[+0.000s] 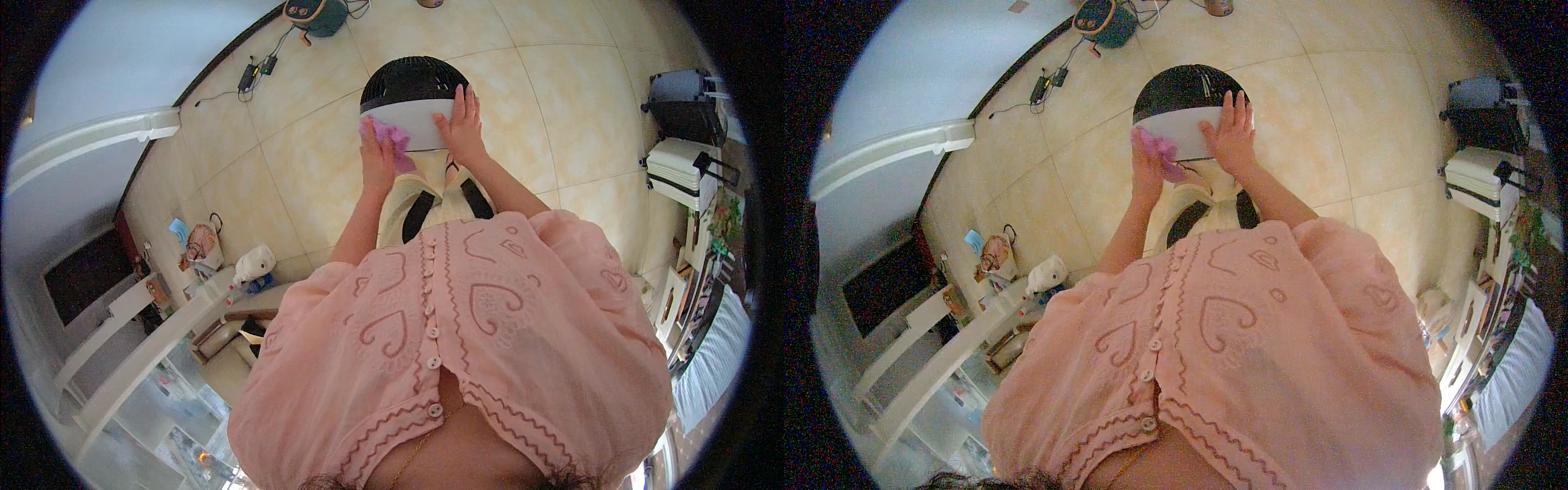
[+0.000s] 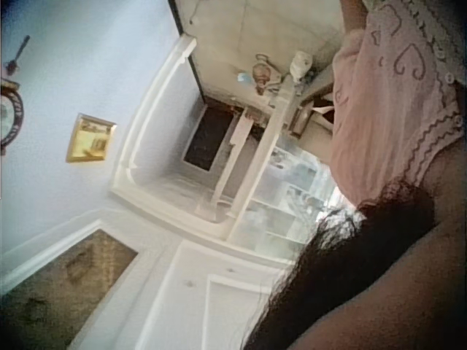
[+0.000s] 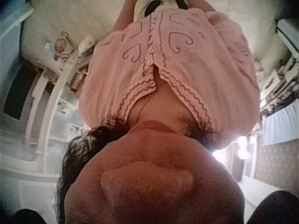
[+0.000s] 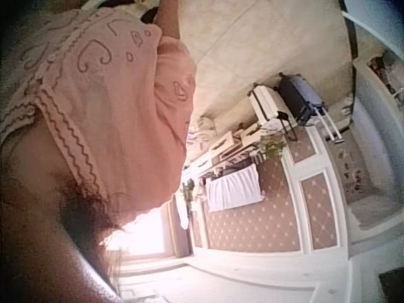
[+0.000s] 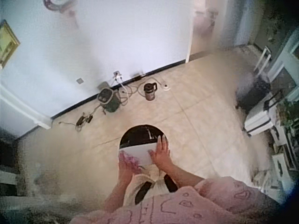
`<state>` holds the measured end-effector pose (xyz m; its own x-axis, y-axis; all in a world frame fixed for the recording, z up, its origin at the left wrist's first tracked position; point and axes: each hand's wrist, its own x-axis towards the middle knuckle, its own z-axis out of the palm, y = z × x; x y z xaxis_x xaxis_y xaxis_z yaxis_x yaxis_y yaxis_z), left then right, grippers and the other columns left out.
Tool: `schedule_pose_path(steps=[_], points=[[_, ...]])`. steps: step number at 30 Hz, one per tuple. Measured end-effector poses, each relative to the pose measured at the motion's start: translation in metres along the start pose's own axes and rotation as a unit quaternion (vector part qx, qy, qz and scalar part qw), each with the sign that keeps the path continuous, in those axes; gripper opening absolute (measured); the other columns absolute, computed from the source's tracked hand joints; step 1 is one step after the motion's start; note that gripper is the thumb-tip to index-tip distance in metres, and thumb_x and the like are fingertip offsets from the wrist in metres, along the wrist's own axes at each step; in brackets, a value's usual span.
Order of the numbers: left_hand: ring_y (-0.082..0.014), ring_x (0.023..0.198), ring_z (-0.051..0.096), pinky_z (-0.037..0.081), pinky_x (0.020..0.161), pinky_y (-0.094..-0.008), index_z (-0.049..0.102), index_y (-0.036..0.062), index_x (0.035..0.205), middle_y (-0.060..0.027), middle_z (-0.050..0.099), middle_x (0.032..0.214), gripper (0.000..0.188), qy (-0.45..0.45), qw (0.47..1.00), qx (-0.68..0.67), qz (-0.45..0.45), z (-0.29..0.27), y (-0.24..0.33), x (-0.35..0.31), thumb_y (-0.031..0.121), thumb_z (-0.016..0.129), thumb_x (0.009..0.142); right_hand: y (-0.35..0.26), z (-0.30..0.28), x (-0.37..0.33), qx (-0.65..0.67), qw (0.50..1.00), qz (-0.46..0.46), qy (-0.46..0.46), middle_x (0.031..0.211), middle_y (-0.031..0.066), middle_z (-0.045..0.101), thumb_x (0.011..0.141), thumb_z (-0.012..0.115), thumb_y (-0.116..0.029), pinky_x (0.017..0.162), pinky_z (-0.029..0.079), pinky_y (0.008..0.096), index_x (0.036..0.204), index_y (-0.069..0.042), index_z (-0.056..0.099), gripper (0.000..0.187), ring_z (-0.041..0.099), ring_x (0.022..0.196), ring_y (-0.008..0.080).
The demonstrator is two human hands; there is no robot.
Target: The person washes a cloth in the kitchen sink, then wipes a dining table and a standing fan. They then sit on the floor to clean a small appliance and finish by wiping the fan again.
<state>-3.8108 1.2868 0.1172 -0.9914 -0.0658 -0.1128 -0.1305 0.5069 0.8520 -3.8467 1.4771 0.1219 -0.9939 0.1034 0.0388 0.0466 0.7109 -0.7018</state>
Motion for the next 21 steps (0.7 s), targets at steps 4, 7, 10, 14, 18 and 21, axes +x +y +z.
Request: schedule_pose_path(steps=[4,7,10,14,18,21], points=[[-0.0367,0.128,0.016,0.014,0.103,-0.0438,0.021,0.0027,0.133,-0.0215,0.017,0.138,0.052,0.029,0.999,-0.01,0.04,0.002,-0.037,0.02,0.03,0.034,0.091,-0.001,0.002,0.001,-0.003,1.0,-0.019,0.002,0.139,0.0207,0.011,0.081,0.044,-0.052,0.092,0.025,0.0599,0.136,-0.01,0.011,0.077,0.016,0.125,0.045],[-0.0356,0.128,0.017,0.012,0.104,-0.0422,0.027,0.0043,0.132,-0.0188,0.022,0.138,0.047,0.047,0.984,0.108,0.132,0.013,0.039,0.011,0.028,0.034,0.091,0.006,0.005,0.0,-0.006,1.0,-0.022,0.012,0.139,0.0222,0.011,0.082,0.043,-0.053,0.092,0.026,0.0597,0.136,-0.009,0.011,0.077,0.016,0.124,0.0457],[-0.0308,0.123,0.03,0.018,0.103,-0.0406,0.039,0.0062,0.126,-0.0132,0.035,0.132,0.04,0.002,0.982,0.081,0.172,0.012,0.064,0.012,0.027,0.034,0.092,0.008,0.001,0.005,0.002,1.0,-0.03,0.005,0.139,0.022,0.011,0.082,0.042,-0.052,0.093,0.025,0.0599,0.136,-0.008,0.012,0.076,0.016,0.125,0.0453],[-0.021,0.11,0.045,0.036,0.093,-0.035,0.043,0.0069,0.122,-0.0072,0.044,0.125,0.04,-0.104,0.849,-0.51,-0.089,-0.024,0.11,0.018,0.033,0.031,0.093,-0.007,-0.009,0.005,-0.01,0.998,0.023,-0.063,0.14,0.021,0.01,0.082,0.043,-0.051,0.095,0.02,0.0594,0.136,-0.007,0.011,0.076,0.015,0.126,0.0414],[-0.0221,0.112,0.044,0.034,0.096,-0.0378,0.035,0.0071,0.125,-0.0074,0.046,0.122,0.047,-0.148,0.746,-0.633,-0.146,-0.037,0.125,0.024,0.04,0.027,0.092,-0.035,-0.038,0.013,0.165,0.986,-0.028,-0.016,0.138,0.0209,0.018,0.084,0.048,-0.04,0.101,0.019,0.0444,0.133,-0.004,0.021,0.067,0.017,0.128,0.035],[-0.0266,0.116,0.04,0.031,0.098,-0.0414,0.033,0.0054,0.127,-0.0124,0.042,0.125,0.054,-0.177,0.709,-0.667,-0.144,-0.029,0.132,0.026,0.045,0.032,0.089,-0.07,-0.049,0.01,0.235,0.964,-0.123,-0.012,0.135,0.0189,0.027,0.083,0.052,-0.025,0.1,0.025,0.0367,0.129,-0.002,0.03,0.056,0.026,0.125,0.0299]])
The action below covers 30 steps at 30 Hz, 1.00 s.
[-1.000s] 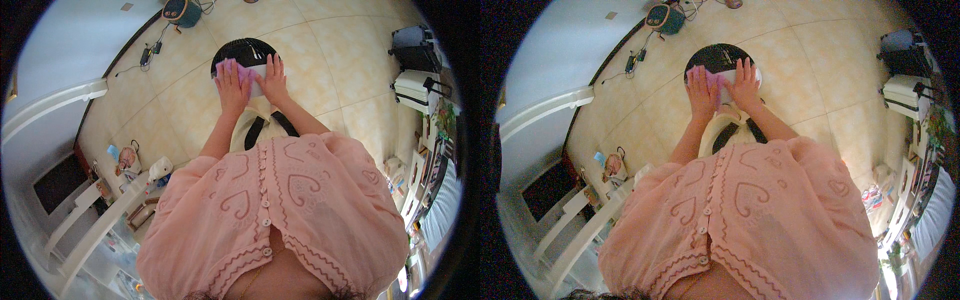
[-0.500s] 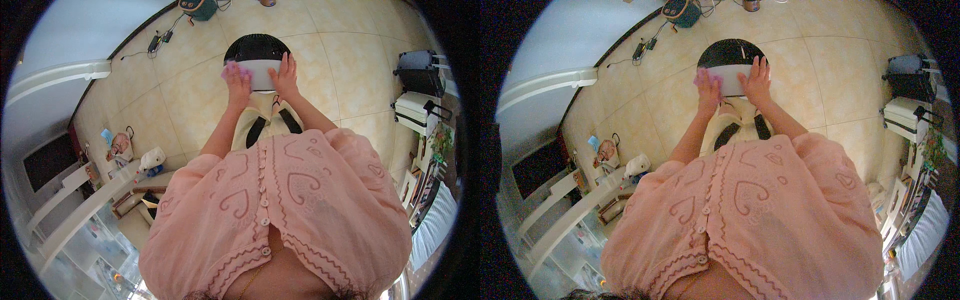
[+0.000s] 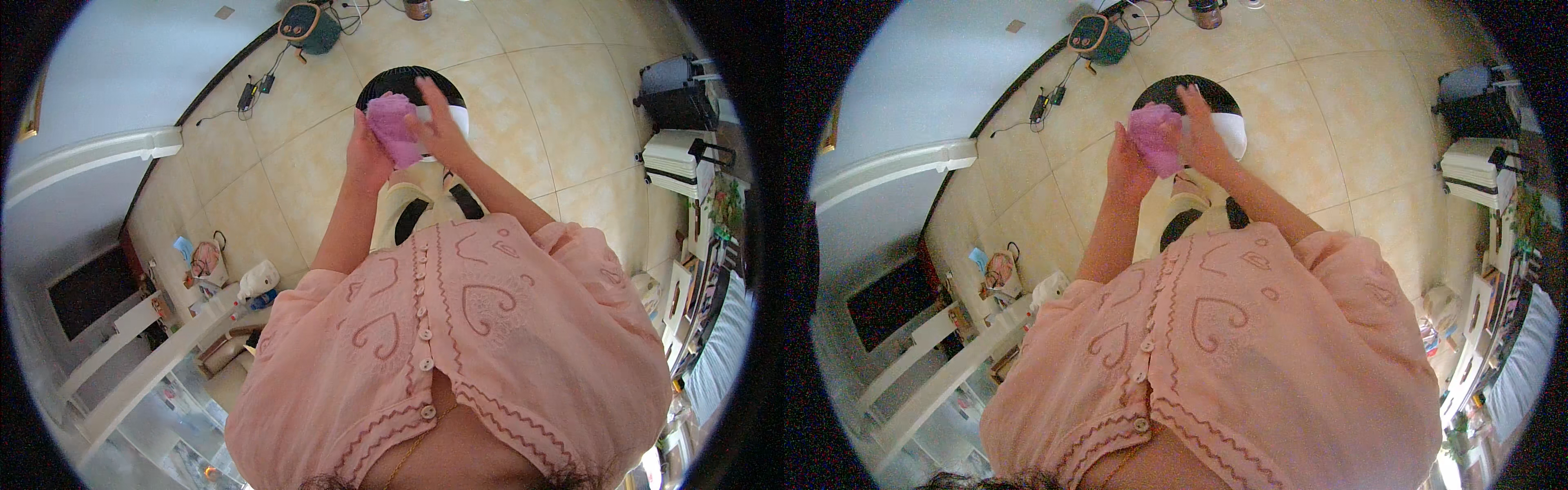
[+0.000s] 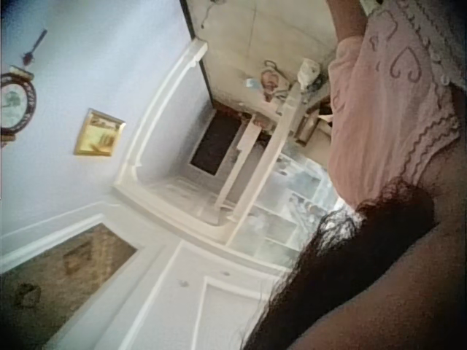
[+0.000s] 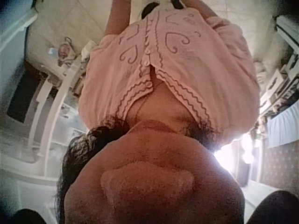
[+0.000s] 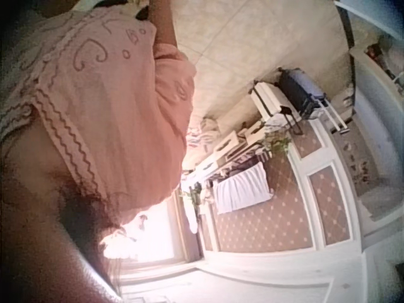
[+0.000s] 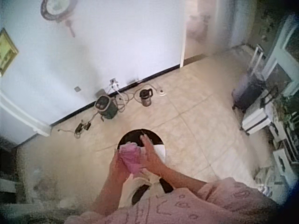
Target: The person washes a cloth in the kitchen sink, then wipes a dining table and a standing fan. They then sit on the floor to clean a small appliance and finish by wiping the fan again.
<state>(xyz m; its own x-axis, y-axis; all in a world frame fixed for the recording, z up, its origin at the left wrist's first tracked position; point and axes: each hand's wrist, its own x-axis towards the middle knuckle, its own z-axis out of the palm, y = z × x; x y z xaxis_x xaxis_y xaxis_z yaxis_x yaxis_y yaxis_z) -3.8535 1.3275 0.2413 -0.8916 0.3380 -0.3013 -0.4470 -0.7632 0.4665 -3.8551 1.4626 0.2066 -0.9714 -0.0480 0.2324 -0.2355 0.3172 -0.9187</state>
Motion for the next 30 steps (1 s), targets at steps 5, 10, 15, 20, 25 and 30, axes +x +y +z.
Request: schedule_pose_path(steps=[5,10,15,20,25,30], points=[[-0.0237,0.107,0.047,0.036,0.092,-0.0378,0.037,0.0037,0.124,-0.0113,0.048,0.116,0.056,0.021,1.0,-0.005,-0.013,0.015,0.002,-0.005,0.047,0.035,0.088,0.005,-0.004,0.003,0.138,0.981,0.127,-0.043,0.107,0.0122,0.058,0.081,0.05,-0.012,0.083,0.044,0.0318,0.114,-0.003,0.048,0.034,0.056,0.097,0.0241],[-0.0155,0.087,0.056,0.045,0.075,-0.0266,0.05,0.0,0.108,-0.0082,0.054,0.104,0.03,0.215,0.889,0.4,0.057,-0.03,0.015,-0.005,0.02,0.052,0.086,0.027,-0.034,0.011,0.067,0.987,0.132,0.055,0.095,0.0127,0.061,0.083,0.047,-0.008,0.077,0.046,0.0301,0.105,-0.005,0.055,0.024,0.06,0.084,0.0215],[-0.0241,0.099,0.051,0.042,0.083,-0.0359,0.053,0.0006,0.107,-0.0148,0.048,0.115,0.029,0.212,0.747,0.617,0.128,-0.062,0.001,0.0,0.019,0.051,0.085,-0.007,-0.032,0.018,-0.006,0.997,0.068,-0.02,0.114,0.018,0.049,0.084,0.046,-0.009,0.089,0.038,0.0382,0.113,-0.004,0.048,0.029,0.05,0.103,0.0309],[-0.0416,0.126,0.016,0.022,0.091,-0.0625,0.02,0.015,0.136,-0.0158,0.01,0.142,0.061,0.295,0.51,0.802,0.093,-0.088,-0.054,0.026,0.038,0.044,0.085,0.027,0.013,-0.011,-0.29,0.948,-0.095,-0.089,0.139,0.0166,0.018,0.087,0.042,-0.021,0.102,0.016,0.0476,0.131,-0.007,0.028,0.048,0.018,0.127,0.0358],[-0.046,0.126,0.01,0.021,0.086,-0.0687,0.008,0.0179,0.138,-0.0131,0.004,0.143,0.069,0.27,0.511,0.806,0.127,-0.091,-0.062,0.019,0.044,0.044,0.084,0.044,-0.008,-0.023,-0.247,0.967,-0.005,-0.07,0.138,0.0175,0.021,0.089,0.035,-0.024,0.102,0.017,0.0498,0.131,-0.006,0.027,0.047,0.02,0.127,0.0361],[-0.0469,0.124,0.015,0.021,0.087,-0.0682,0.008,0.017,0.138,-0.0152,0.008,0.142,0.071,0.264,0.518,0.801,0.142,-0.088,-0.054,0.028,0.045,0.044,0.083,0.167,-0.007,-0.042,0.045,0.994,0.103,0.009,0.136,0.0193,0.025,0.089,0.034,-0.025,0.101,0.013,0.0548,0.13,-0.005,0.03,0.046,0.017,0.126,0.0419]])
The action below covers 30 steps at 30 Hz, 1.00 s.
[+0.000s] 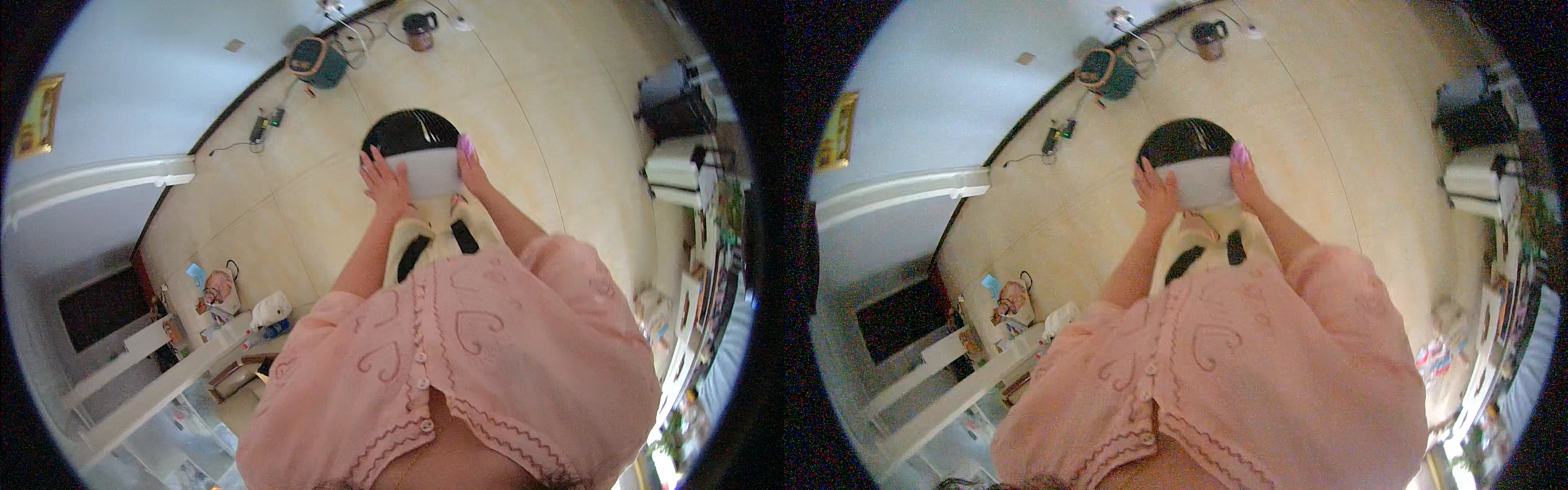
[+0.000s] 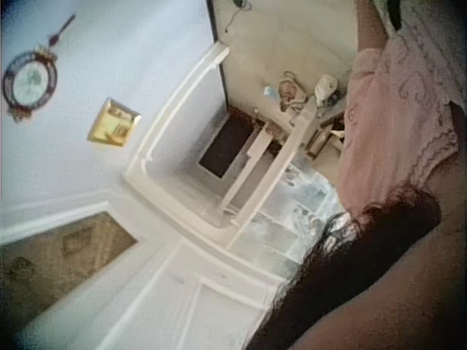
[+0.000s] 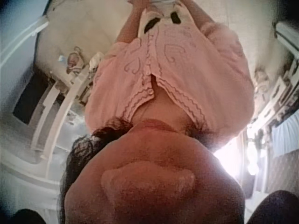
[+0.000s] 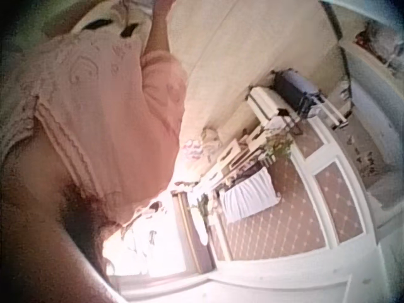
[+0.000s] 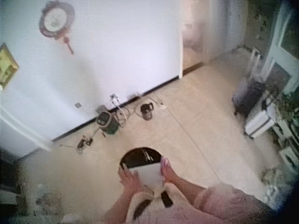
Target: The person washes a cloth in the kitchen sink, then wipes a dining table and a standing fan. They then sit on the floor to clean a small appliance and finish by wiping the fan again.
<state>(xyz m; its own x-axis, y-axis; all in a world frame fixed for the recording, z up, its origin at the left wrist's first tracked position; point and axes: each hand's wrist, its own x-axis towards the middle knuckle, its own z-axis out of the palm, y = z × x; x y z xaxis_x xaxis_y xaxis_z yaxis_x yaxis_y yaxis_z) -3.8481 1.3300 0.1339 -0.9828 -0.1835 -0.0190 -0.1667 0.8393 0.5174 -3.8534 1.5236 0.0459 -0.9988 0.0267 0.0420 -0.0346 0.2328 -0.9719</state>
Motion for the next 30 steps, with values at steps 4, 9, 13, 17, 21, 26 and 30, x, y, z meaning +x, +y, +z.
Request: schedule_pose_path(steps=[4,9,13,17,21,26,30], points=[[-0.0472,0.125,0.008,0.015,0.092,-0.0655,0.005,0.0141,0.137,-0.0186,0.002,0.141,0.074,-0.064,0.997,-0.014,-0.029,-0.003,-0.003,0.004,0.049,0.042,0.083,0.0,0.031,-0.007,-0.382,0.922,-0.064,-0.004,0.133,0.0296,0.02,0.086,0.041,-0.032,0.098,0.016,0.0574,0.132,-0.003,0.023,0.057,0.021,0.119,0.052],[-0.0472,0.126,0.0,0.014,0.093,-0.0649,0.0,0.0127,0.137,-0.0188,-0.005,0.141,0.082,-0.11,0.993,-0.012,-0.033,-0.018,0.006,0.005,0.054,0.044,0.081,-0.105,0.052,-0.039,-0.232,0.965,-0.005,0.12,0.132,0.0323,0.017,0.084,0.043,-0.035,0.097,0.019,0.0579,0.133,-0.006,0.02,0.061,0.022,0.117,0.0542],[-0.0467,0.126,-0.001,0.015,0.093,-0.065,-0.002,0.0129,0.137,-0.0192,-0.006,0.141,0.089,-0.085,0.996,-0.01,0.004,-0.011,0.003,0.003,0.057,0.047,0.077,-0.105,0.039,-0.017,-0.188,0.963,0.133,0.141,0.133,0.0313,0.017,0.086,0.038,-0.039,0.099,0.018,0.0557,0.133,-0.006,0.018,0.062,0.023,0.119,0.051],[-0.0469,0.126,-0.001,0.015,0.093,-0.0646,-0.002,0.0116,0.137,-0.0207,-0.005,0.14,0.093,-0.104,0.994,-0.013,-0.014,-0.018,0.005,0.007,0.059,0.049,0.075,-0.008,0.022,0.015,-0.127,0.946,0.293,-0.053,0.134,0.0275,0.02,0.088,0.031,-0.035,0.1,0.016,0.0546,0.133,-0.005,0.018,0.055,0.022,0.121,0.0475],[-0.0475,0.126,-0.001,0.013,0.096,-0.0613,-0.004,0.0093,0.136,-0.0219,-0.006,0.14,0.095,-0.114,0.993,-0.013,0.005,-0.016,-0.005,0.009,0.06,0.049,0.075,0.003,0.031,0.014,-0.061,0.954,0.283,0.084,0.135,0.0235,0.023,0.089,0.028,-0.023,0.1,0.017,0.0545,0.133,-0.005,0.018,0.048,0.019,0.122,0.0474],[-0.0483,0.125,-0.002,0.011,0.098,-0.0595,-0.007,0.0091,0.136,-0.022,-0.009,0.139,0.097,-0.148,0.988,-0.014,-0.046,-0.022,0.004,0.009,0.062,0.047,0.075,-0.077,0.052,-0.023,-0.33,0.94,0.003,0.084,0.135,0.0229,0.023,0.088,0.032,-0.02,0.098,0.019,0.0565,0.133,-0.003,0.017,0.051,0.02,0.122,0.0484],[-0.0484,0.125,-0.003,0.015,0.095,-0.0624,-0.008,0.0109,0.136,-0.0208,-0.01,0.14,0.098,-0.134,0.991,-0.011,-0.012,-0.011,-0.002,0.011,0.062,0.048,0.074,-0.1,0.041,-0.02,-0.294,0.945,0.013,0.141,0.135,0.0222,0.023,0.086,0.034,-0.016,0.098,0.02,0.0562,0.132,0.0,0.02,0.051,0.023,0.12,0.0487]])
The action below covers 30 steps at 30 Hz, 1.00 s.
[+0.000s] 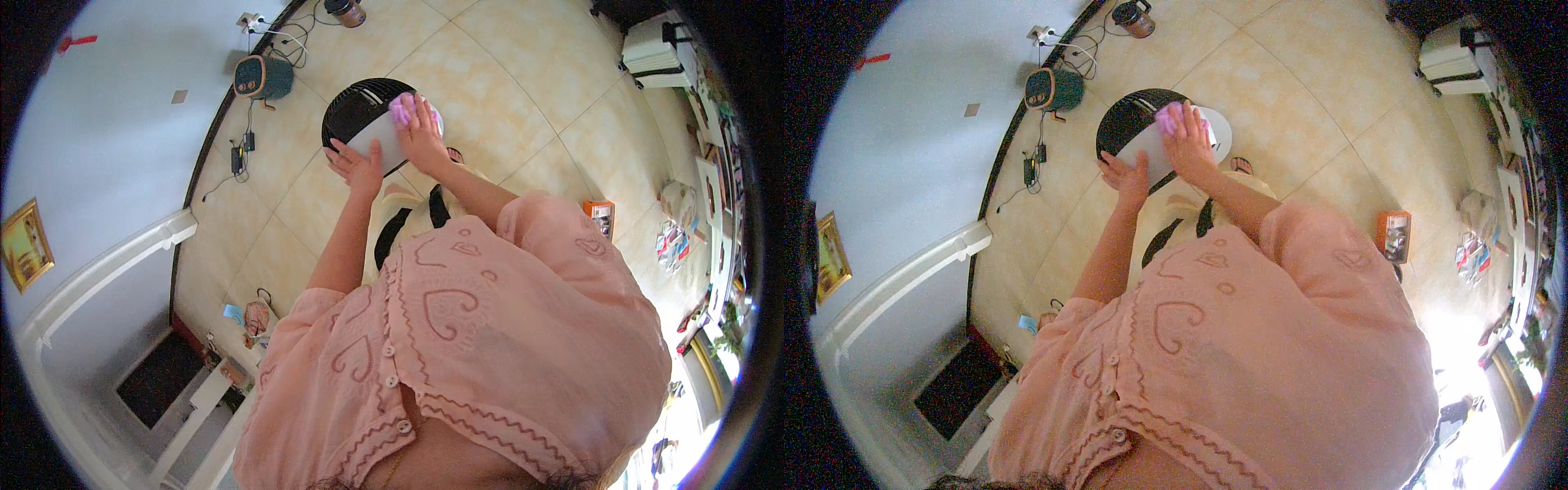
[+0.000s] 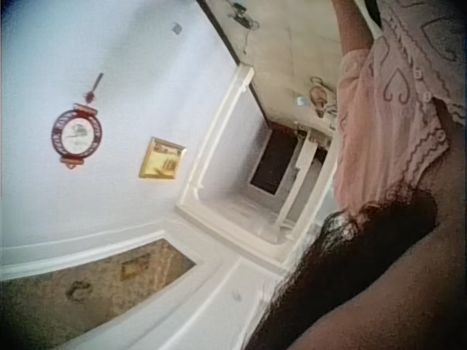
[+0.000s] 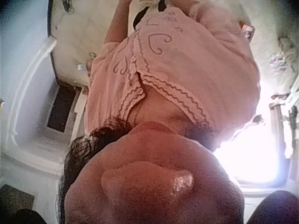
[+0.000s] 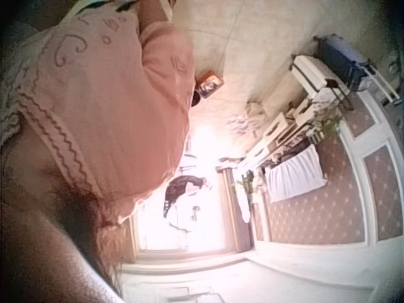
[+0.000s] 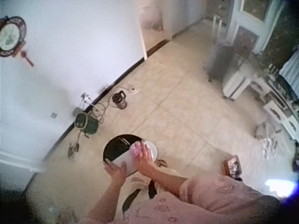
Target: The person washes a cloth in the kitchen sink, then wipes a dining table and a standing fan. They then sit on the floor to clean a small appliance and finish by wiping the fan again.
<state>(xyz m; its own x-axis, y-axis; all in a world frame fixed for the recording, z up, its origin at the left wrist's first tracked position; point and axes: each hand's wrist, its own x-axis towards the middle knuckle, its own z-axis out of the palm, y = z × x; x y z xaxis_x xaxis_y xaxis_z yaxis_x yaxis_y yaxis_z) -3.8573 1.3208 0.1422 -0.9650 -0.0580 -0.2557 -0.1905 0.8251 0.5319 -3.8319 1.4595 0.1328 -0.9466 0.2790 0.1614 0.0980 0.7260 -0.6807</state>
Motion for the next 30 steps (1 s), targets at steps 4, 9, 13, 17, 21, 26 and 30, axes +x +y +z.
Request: schedule_pose_path(steps=[4,9,13,17,21,26,30], points=[[-0.048,0.125,-0.006,0.011,0.096,-0.0623,-0.012,0.0078,0.135,-0.0227,-0.011,0.139,0.103,-0.042,0.999,0.005,-0.014,-0.005,0.006,-0.006,0.061,0.05,0.072,0.074,0.055,0.019,-0.25,0.965,-0.02,-0.076,0.129,0.0218,0.035,0.086,0.029,-0.013,0.099,0.026,0.0454,0.13,-0.001,0.028,0.045,0.034,0.117,0.0386],[-0.0489,0.123,-0.016,-0.002,0.097,-0.0609,-0.012,-0.0098,0.129,-0.0319,-0.014,0.134,0.108,-0.037,0.988,0.042,0.141,0.014,-0.029,0.008,0.054,0.053,0.073,0.009,-0.012,0.048,0.095,0.913,0.37,-0.141,0.13,0.015,0.036,0.091,0.024,-0.024,0.097,0.032,0.04,0.13,-0.007,0.03,0.043,0.036,0.118,0.0312],[-0.0477,0.124,-0.016,-0.002,0.098,-0.0586,-0.011,-0.0017,0.133,-0.0313,-0.014,0.135,0.102,-0.154,0.977,0.006,0.145,-0.012,-0.013,0.01,0.05,0.055,0.075,0.016,0.01,0.013,-0.011,0.997,0.061,0.049,0.125,0.0139,0.044,0.091,0.032,-0.031,0.096,0.032,0.0355,0.124,-0.012,0.042,0.04,0.04,0.116,0.0295],[-0.0423,0.127,0.01,0.014,0.102,-0.0459,0.007,0.0009,0.135,-0.0315,0.006,0.136,0.088,-0.182,0.958,-0.153,0.158,-0.03,-0.035,0.019,0.042,0.058,0.076,-0.058,-0.035,0.002,0.182,0.945,0.27,0.012,0.114,0.0144,0.05,0.09,0.037,-0.037,0.087,0.038,0.0313,0.121,-0.003,0.044,0.046,0.047,0.105,0.0259],[-0.0224,0.114,0.04,0.032,0.094,-0.0312,0.028,0.0004,0.13,-0.0166,0.04,0.125,0.057,-0.172,0.841,-0.512,0.024,-0.056,-0.031,0.017,0.031,0.049,0.087,-0.088,-0.015,-0.005,0.449,0.853,0.266,-0.022,0.102,0.0098,0.055,0.088,0.043,-0.041,0.08,0.04,0.0308,0.116,0.002,0.046,0.051,0.05,0.092,0.019],[-0.0167,0.104,0.047,0.04,0.087,-0.0306,0.034,0.0031,0.125,-0.009,0.048,0.115,0.042,-0.231,0.782,-0.579,-0.005,-0.117,-0.035,0.018,0.022,0.045,0.09,-0.157,0.016,-0.003,0.307,0.933,0.172,-0.071,0.095,0.009,0.054,0.09,0.043,-0.03,0.08,0.041,0.0293,0.111,0.001,0.046,0.038,0.05,0.09,0.0176],[-0.0147,0.095,0.051,0.044,0.081,-0.0278,0.041,0.0011,0.12,-0.0079,0.052,0.11,0.034,-0.186,0.821,-0.54,-0.007,-0.125,-0.068,0.033,0.018,0.044,0.089,-0.157,0.065,0.005,0.282,0.953,0.064,-0.087,0.101,0.0139,0.054,0.087,0.047,-0.029,0.082,0.04,0.0308,0.111,0.0,0.048,0.037,0.051,0.093,0.0212]])
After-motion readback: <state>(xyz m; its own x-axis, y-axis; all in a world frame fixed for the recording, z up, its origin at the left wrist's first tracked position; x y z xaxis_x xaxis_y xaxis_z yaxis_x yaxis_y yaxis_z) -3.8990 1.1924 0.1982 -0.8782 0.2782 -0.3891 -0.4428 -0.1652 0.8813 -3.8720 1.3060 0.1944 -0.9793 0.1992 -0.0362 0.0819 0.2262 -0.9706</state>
